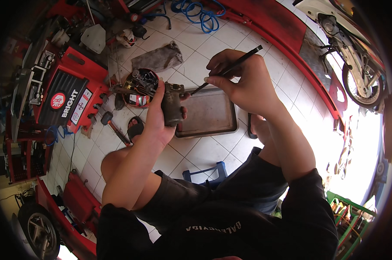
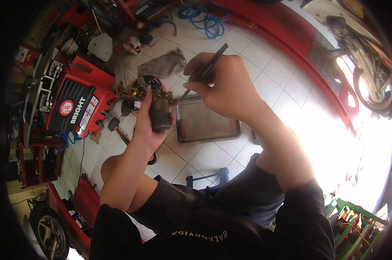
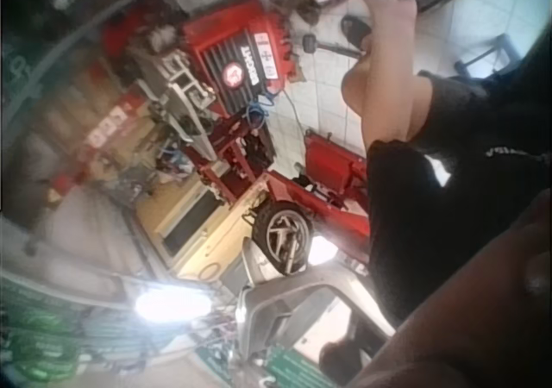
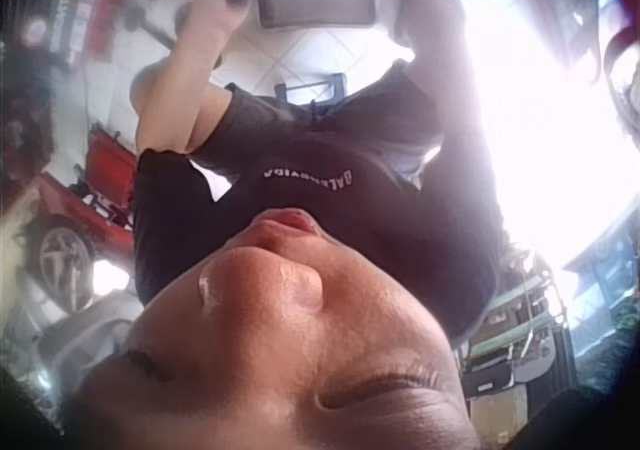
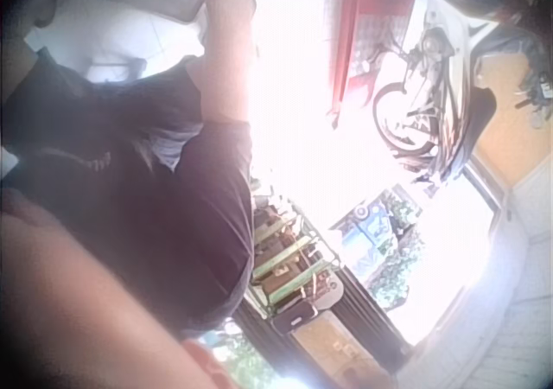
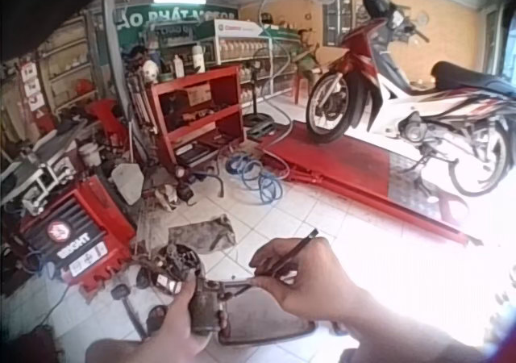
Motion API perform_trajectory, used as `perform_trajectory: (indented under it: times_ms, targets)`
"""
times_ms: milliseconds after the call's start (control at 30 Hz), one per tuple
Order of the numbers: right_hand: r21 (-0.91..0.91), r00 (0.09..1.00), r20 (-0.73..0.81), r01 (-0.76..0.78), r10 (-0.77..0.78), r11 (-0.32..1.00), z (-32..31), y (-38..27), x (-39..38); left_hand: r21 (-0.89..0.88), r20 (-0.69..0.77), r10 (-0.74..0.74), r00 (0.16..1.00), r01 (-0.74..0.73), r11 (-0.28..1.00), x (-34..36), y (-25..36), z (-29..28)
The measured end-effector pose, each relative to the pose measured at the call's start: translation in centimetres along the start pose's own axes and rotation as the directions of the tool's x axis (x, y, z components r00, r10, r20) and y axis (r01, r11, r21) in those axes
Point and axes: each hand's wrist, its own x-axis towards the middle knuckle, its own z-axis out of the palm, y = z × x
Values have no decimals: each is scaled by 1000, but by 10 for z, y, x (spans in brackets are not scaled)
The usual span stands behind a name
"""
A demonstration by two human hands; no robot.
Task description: The person sits on a low stool in a workshop and uses a screwdriver to work on a cylindrical mechanical part held in their left hand. They repeatedly insert the screwdriver into the part, twist it, and scrape the interior surfaces while holding the part over a metal tray.
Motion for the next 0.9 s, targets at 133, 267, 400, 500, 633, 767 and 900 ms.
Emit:
perform_trajectory:
  times_ms: [133, 267, 400, 500, 633, 767, 900]
  targets:
    - [-17, 1000, -10, -8, 8, 1000, -1, -2, 0, 0, -7, -23, 1000, 23, 1000, 1, -4, -2]
    - [-6, 1000, 19, -24, 24, 1000, -1, -1, 0, -8, 26, -19, 999, 19, 1000, 1, -6, -1]
    - [-24, 995, 69, -73, 75, 997, -4, -6, 0, -75, 91, -20, 996, 27, 997, 2, -7, -1]
    - [9, 993, 78, -89, 88, 996, -4, -6, -1, -91, 89, -39, 995, 48, 995, 4, -7, 1]
    - [64, 992, 116, -57, 49, 996, -7, -5, 0, -111, 41, -39, 998, 43, 993, 12, -11, -4]
    - [77, 993, 107, -63, 54, 995, -9, -5, -1, -158, -6, -72, 997, 70, 985, 17, -12, -5]
    - [38, 993, 109, -41, 36, 998, -10, -6, -2, -112, 22, -36, 999, 38, 993, 23, -13, -7]
